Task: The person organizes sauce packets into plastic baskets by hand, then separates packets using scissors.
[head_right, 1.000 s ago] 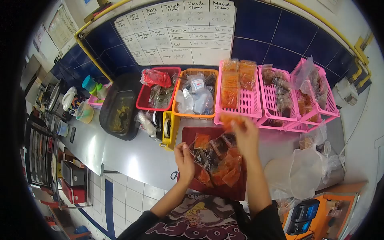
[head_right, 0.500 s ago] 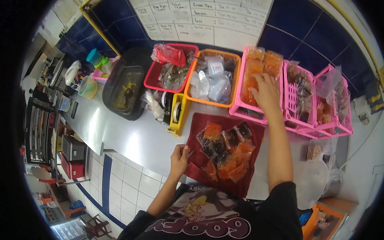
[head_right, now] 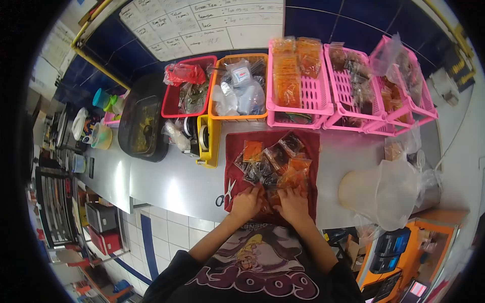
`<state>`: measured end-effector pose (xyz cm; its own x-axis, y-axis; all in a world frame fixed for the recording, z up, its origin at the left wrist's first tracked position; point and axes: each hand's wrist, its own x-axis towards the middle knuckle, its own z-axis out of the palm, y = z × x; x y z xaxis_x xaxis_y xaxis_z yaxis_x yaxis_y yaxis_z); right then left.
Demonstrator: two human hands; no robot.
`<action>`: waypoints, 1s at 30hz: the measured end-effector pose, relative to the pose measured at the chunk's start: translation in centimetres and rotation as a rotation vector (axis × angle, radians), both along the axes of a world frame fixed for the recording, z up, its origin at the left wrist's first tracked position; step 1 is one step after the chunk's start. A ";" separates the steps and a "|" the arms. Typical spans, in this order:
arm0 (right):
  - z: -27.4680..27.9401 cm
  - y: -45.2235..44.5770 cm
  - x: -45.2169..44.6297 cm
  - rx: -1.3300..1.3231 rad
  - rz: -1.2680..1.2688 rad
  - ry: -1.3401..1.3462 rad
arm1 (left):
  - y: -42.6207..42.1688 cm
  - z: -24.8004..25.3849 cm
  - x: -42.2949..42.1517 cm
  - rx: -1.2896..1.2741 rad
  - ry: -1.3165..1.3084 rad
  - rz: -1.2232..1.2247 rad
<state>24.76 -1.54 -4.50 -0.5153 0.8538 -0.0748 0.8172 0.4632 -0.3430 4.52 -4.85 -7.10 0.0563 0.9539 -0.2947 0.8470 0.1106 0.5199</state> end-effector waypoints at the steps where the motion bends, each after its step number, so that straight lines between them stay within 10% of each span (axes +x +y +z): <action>1: -0.3 -0.2 -0.2 0.036 0.008 -0.086 | -0.1 -0.1 -0.1 0.002 0.007 -0.011; 7: 2.1 0.4 -0.9 0.089 0.019 -0.087 | -0.1 -3.6 -2.6 0.169 -0.605 0.217; 10: 3.2 1.4 -1.9 -0.030 -0.033 0.305 | 0.3 2.2 -2.3 -0.293 -1.397 0.545; 14: 3.7 2.2 -3.1 -0.620 -0.204 0.857 | 1.1 4.6 -1.6 -0.293 -1.373 0.543; 30: 6.1 2.2 -3.2 -1.142 -0.482 1.548 | 2.8 6.9 1.2 0.503 -0.590 0.408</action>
